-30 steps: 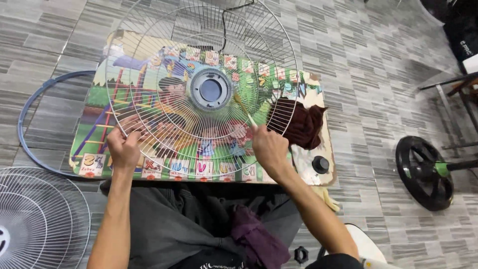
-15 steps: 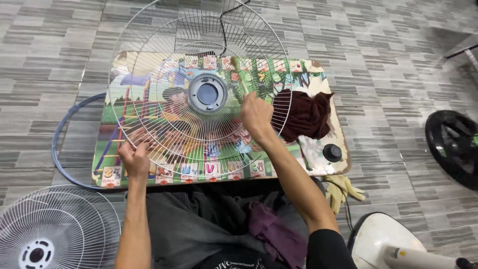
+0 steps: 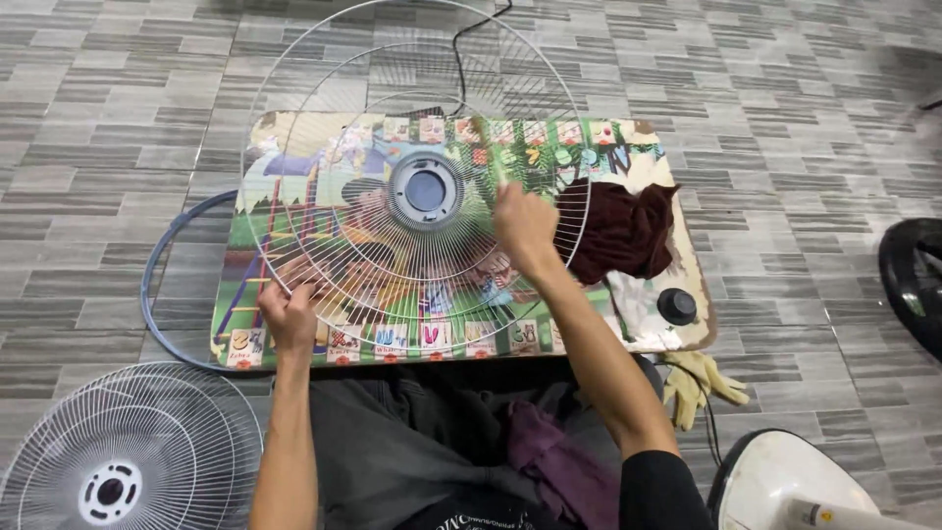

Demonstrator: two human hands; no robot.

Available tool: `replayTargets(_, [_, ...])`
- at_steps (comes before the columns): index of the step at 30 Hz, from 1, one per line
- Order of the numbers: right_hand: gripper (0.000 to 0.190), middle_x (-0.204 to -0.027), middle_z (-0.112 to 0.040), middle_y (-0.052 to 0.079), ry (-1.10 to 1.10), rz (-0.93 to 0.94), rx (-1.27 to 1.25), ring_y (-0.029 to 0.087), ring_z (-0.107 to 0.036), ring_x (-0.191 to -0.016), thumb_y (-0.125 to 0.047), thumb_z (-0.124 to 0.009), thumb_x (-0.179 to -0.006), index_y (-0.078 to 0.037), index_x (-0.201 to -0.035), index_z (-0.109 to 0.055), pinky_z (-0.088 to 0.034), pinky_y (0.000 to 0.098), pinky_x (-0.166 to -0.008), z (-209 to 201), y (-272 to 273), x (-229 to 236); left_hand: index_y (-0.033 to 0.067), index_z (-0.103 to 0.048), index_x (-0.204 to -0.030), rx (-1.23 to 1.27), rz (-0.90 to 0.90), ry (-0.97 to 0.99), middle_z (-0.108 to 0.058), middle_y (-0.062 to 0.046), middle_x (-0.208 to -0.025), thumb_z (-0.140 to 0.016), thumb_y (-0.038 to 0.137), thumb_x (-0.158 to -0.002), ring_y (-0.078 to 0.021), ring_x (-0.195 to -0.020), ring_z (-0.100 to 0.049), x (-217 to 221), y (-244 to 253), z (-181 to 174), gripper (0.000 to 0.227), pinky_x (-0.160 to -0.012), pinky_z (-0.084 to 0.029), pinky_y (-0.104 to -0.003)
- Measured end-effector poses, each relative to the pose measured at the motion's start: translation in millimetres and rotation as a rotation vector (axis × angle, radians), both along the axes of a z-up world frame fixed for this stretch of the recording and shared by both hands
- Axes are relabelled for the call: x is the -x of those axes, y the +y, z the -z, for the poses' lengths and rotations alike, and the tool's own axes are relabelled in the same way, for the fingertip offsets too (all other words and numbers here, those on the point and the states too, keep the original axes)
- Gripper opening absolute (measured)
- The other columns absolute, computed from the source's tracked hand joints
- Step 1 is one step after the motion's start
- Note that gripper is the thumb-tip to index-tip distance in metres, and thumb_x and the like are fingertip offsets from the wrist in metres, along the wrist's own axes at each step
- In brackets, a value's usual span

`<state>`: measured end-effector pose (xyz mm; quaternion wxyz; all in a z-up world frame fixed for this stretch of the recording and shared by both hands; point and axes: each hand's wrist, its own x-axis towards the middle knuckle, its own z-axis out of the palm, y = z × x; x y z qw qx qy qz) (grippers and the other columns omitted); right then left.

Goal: Cleaning a fan guard using a brush and a cloth

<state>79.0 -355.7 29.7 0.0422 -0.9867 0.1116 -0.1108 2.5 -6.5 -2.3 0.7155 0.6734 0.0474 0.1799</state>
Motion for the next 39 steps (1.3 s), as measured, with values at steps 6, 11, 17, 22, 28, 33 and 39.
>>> replayTargets(6, [0.030, -0.062, -0.067, 0.014, -0.168, -0.227, 0.265, 0.034, -0.074, -0.060, -0.030, -0.041, -0.099, -0.012, -0.098, -0.065, -0.057, 0.0496, -0.054, 12, 27, 8, 0.0024, -0.077, -0.103, -0.057, -0.015, -0.003, -0.074, -0.013, -0.091, -0.059, -0.005, -0.079, -0.0213, -0.081, -0.071, 9, 2, -12, 0.031, -0.069, -0.059, -0.038])
replayTargets(11, [0.042, -0.064, -0.066, 0.020, -0.094, -0.251, 0.105, 0.042, -0.073, -0.064, -0.042, -0.032, -0.105, -0.013, -0.092, -0.059, -0.054, 0.0531, -0.056, 1, 36, -11, 0.0016, -0.075, -0.101, -0.006, 0.003, -0.018, -0.073, -0.011, -0.088, -0.057, -0.002, -0.077, -0.0169, -0.080, -0.069, -2, 7, 5, 0.031, -0.071, -0.059, -0.036])
replayTargets(17, [0.045, -0.068, -0.070, 0.019, -0.033, -0.186, 0.101, 0.042, -0.075, -0.068, -0.045, -0.029, -0.106, -0.014, -0.093, -0.059, -0.056, 0.0529, -0.061, -24, 53, 3, 0.0041, -0.077, -0.096, -0.112, -0.039, 0.007, -0.073, -0.010, -0.085, -0.060, -0.001, -0.075, -0.0158, -0.082, -0.068, 5, 0, -15, 0.028, -0.075, -0.056, -0.036])
replayTargets(22, [0.033, -0.071, -0.072, 0.018, 0.059, -0.179, 0.128, 0.038, -0.076, -0.074, -0.045, -0.043, -0.098, -0.018, -0.095, -0.061, -0.059, 0.0514, -0.066, -30, 53, 15, 0.0012, -0.076, -0.094, -0.073, -0.043, 0.040, -0.072, -0.011, -0.082, -0.061, 0.002, -0.075, -0.0157, -0.081, -0.066, 8, -2, -18, 0.024, -0.075, -0.056, -0.038])
replayTargets(28, [0.026, -0.062, -0.066, 0.016, -0.203, -0.252, 0.161, 0.041, -0.072, -0.059, -0.041, -0.051, -0.093, -0.017, -0.093, -0.063, -0.056, 0.0536, -0.054, 9, 50, 22, 0.0010, -0.077, -0.096, -0.130, -0.020, 0.041, -0.074, -0.014, -0.089, -0.060, 0.003, -0.075, -0.0205, -0.086, -0.069, 10, -2, -20, 0.027, -0.079, -0.054, -0.039])
replayTargets(33, [0.053, -0.075, -0.069, 0.026, 0.027, 0.063, 0.021, 0.052, -0.072, -0.075, -0.053, -0.028, -0.107, -0.011, -0.094, -0.058, -0.054, 0.0606, -0.067, -31, -6, 40, 0.0012, -0.076, -0.095, -0.166, -0.014, 0.029, -0.072, -0.010, -0.087, -0.061, 0.005, -0.077, -0.0153, -0.086, -0.065, -28, 34, 121, 0.024, -0.080, -0.053, -0.037])
replayTargets(39, [0.060, -0.080, -0.071, 0.026, 0.227, 0.032, 0.026, 0.049, -0.074, -0.078, -0.050, -0.021, -0.105, -0.007, -0.108, -0.062, -0.054, 0.0637, -0.070, -12, 27, 99, -0.0005, -0.076, -0.098, -0.145, 0.009, -0.012, -0.072, -0.010, -0.089, -0.058, 0.001, -0.077, -0.0164, -0.082, -0.067, 5, 2, -3, 0.028, -0.073, -0.056, -0.035])
